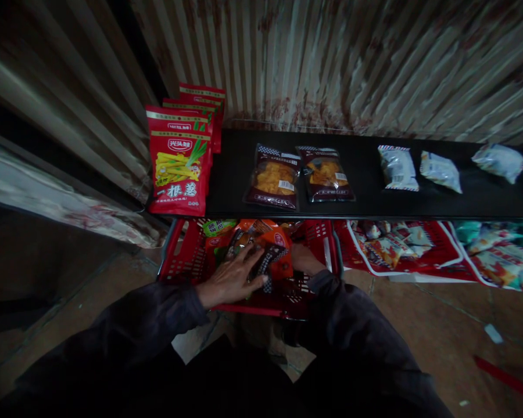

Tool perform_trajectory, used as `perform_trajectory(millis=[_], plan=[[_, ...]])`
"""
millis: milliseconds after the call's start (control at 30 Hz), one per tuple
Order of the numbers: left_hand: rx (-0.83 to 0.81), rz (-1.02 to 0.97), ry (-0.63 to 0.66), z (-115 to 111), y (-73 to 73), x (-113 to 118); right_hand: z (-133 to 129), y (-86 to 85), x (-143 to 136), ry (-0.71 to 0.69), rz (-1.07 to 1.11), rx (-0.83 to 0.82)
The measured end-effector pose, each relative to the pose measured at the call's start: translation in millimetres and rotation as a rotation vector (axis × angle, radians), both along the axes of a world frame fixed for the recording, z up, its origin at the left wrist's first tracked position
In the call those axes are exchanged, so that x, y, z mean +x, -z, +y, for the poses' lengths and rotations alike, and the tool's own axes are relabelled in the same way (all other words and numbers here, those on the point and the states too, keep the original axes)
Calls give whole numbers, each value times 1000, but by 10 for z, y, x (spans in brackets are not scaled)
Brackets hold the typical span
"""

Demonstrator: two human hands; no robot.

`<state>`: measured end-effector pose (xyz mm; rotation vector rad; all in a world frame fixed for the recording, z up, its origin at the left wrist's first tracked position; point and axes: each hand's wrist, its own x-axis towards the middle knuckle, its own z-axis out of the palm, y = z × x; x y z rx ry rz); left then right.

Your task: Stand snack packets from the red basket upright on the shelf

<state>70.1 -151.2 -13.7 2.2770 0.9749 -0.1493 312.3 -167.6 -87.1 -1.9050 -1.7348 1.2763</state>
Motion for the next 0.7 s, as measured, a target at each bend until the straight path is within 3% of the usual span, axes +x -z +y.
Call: perform_trajectory(millis=[67, 133, 200, 300, 433, 567, 700], plan=[[5, 39, 86, -20, 152, -16, 59, -36, 169, 118, -138, -19], [-25, 89, 160, -28, 287, -26, 101, -98, 234, 267, -245, 62], [-31, 104, 200, -31, 385, -30, 114, -169, 182, 313, -334, 180], [-37, 90, 246, -28, 442, -33, 80, -233, -42, 201, -374, 249], [-31, 60, 249, 22, 387, -24, 0, -163, -335, 27, -385, 108], [-3, 49, 130, 130, 330, -25, -18, -9, -413, -49, -444, -17], [44, 80, -39, 242, 384, -79, 26, 93, -371, -34, -450, -60]])
